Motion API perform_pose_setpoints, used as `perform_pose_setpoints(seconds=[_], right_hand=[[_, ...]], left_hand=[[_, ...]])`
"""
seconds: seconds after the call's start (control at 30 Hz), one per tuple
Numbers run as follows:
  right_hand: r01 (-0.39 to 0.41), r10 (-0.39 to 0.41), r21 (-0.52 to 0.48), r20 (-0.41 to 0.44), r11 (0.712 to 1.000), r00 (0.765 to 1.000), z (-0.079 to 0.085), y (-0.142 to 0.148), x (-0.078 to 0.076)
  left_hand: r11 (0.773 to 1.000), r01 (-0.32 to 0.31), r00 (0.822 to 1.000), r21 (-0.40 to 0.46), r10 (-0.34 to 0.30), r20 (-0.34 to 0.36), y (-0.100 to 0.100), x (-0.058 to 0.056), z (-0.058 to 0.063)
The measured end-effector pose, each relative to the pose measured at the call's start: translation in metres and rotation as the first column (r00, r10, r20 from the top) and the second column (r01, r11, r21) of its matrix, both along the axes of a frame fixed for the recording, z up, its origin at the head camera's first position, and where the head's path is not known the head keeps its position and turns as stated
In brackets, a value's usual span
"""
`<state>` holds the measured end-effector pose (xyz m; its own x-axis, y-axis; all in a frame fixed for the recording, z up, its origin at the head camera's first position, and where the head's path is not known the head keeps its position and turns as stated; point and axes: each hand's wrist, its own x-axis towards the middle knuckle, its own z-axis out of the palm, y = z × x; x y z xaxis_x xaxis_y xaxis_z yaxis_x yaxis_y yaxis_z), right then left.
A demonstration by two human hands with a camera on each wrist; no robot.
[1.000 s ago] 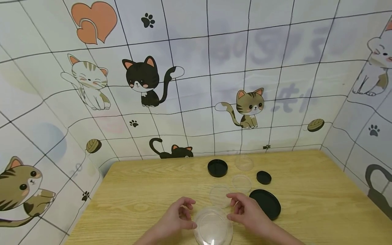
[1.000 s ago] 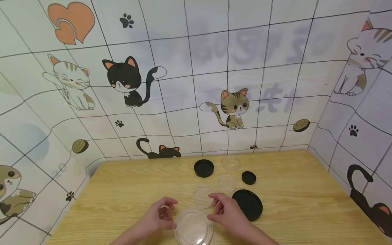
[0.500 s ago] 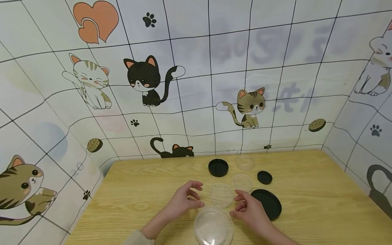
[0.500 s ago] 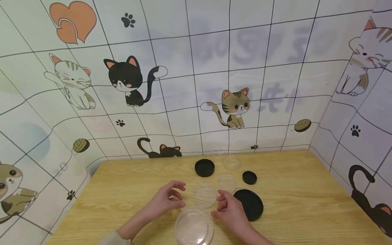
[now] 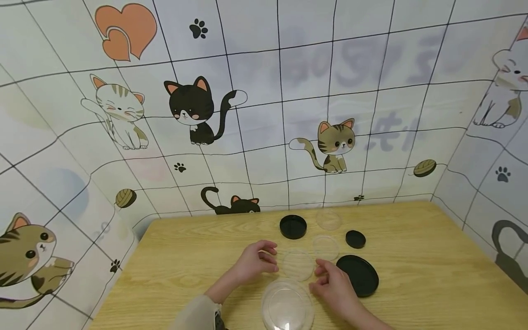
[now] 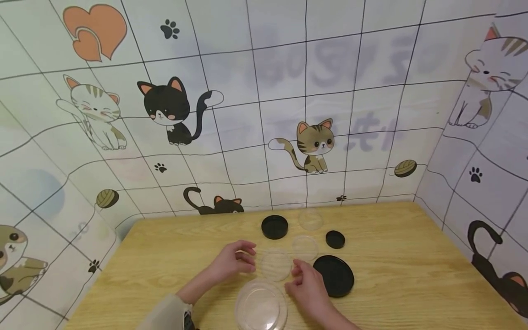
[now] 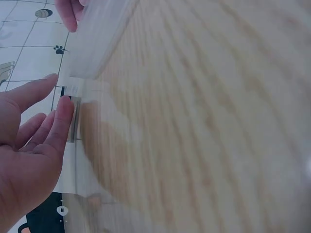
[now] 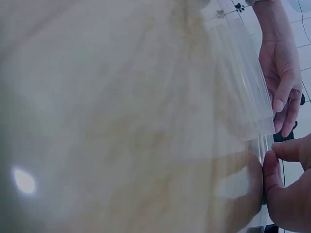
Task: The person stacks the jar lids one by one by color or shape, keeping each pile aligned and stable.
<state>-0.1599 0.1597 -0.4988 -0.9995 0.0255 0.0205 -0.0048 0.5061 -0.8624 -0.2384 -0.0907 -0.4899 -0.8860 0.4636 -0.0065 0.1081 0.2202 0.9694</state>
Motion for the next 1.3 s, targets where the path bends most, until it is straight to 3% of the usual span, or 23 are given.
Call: perform_pose_setpoints(seconds=[0.23, 0.53, 0.97, 1.07, 1.3], right_hand=[[-0.043, 0.042, 0.022, 0.014, 0.999, 0.999, 0.005, -0.005, -0.011], [-0.064, 0.065, 0.067, -0.022, 0.996, 0.998, 0.005, -0.012, -0.023], [-0.053, 0.056, 0.086, -0.037, 0.995, 0.998, 0.001, -0.015, -0.032], [-0.056, 0.057, 0.050, -0.028, 0.997, 0.998, 0.000, -0.013, -0.033], [-0.070, 0.075, -0.141, 0.034, 0.988, 0.997, 0.001, -0.005, -0.035]], left_hand=[[0.995, 0.048, 0.999, -0.088, -0.049, -0.001, 0.007, -0.009, -0.002], [0.987, 0.102, 0.995, -0.121, -0.099, 0.030, 0.007, -0.021, -0.007], [0.975, 0.127, 0.992, -0.183, -0.123, 0.033, 0.008, -0.024, -0.007], [0.978, 0.125, 0.992, -0.168, -0.120, 0.036, 0.009, -0.023, -0.008], [0.988, 0.082, 0.997, -0.129, -0.082, 0.002, 0.011, -0.017, -0.004]])
